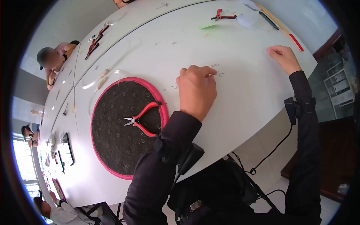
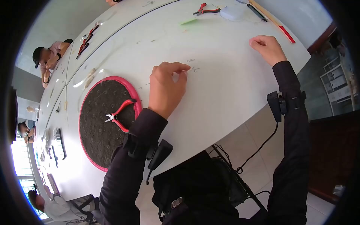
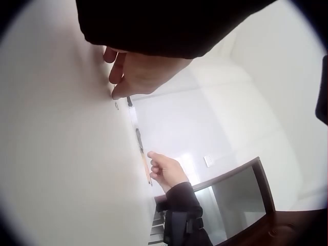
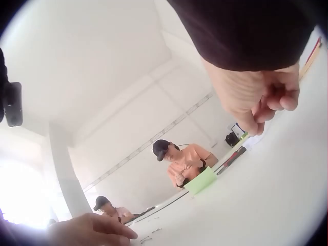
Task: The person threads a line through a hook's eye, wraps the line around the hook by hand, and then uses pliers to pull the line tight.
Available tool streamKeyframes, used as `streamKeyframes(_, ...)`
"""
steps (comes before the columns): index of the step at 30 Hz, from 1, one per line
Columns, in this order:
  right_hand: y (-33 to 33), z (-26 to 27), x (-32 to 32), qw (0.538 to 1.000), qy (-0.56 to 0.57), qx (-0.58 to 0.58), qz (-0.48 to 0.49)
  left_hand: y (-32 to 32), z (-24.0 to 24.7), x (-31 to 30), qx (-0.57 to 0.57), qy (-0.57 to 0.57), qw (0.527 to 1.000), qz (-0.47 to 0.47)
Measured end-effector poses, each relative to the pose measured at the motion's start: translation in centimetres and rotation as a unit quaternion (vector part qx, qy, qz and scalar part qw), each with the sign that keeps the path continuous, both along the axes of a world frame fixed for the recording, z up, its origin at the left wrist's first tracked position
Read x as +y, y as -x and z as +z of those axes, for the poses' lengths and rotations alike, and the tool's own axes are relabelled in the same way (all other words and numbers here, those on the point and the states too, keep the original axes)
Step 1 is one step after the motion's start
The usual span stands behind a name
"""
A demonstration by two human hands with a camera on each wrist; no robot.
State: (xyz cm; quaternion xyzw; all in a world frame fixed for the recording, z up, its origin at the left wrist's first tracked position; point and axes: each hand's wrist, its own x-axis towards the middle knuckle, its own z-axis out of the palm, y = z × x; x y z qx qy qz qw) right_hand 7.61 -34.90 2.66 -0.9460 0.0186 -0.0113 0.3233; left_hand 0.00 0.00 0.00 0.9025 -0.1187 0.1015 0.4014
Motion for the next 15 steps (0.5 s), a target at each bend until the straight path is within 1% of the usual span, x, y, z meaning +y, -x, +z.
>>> streamKeyframes(2,0.9,0.6,1.1,0.998,0.041,-0.044,-0.015,0.7,0.3,-0.1,-0.078,-0.059,0.995,-0.018)
streamKeyframes(5,1.1,0.9,0.8,0.976,0.136,-0.168,-0.023,0.4,-0.9,-1.2,-0.123,-0.058,0.991,-0.002)
streamKeyframes(8,2.0,1.9,2.3,0.968,0.115,-0.223,0.010,0.1,-1.0,-0.6,-0.126,-0.022,0.992,-0.019)
streamKeyframes(11,3.9,2.4,5.4,0.980,0.072,-0.166,0.080,0.7,-0.3,0.5,-0.120,0.007,0.993,-0.021)
streamKeyframes(14,6.9,2.9,10.9,0.975,0.105,-0.169,0.102,2.1,1.4,2.0,-0.119,0.012,0.993,-0.026)
streamKeyframes(15,7.6,3.3,12.1,0.973,0.088,-0.181,0.112,2.8,2.1,2.7,-0.117,0.010,0.993,-0.026)
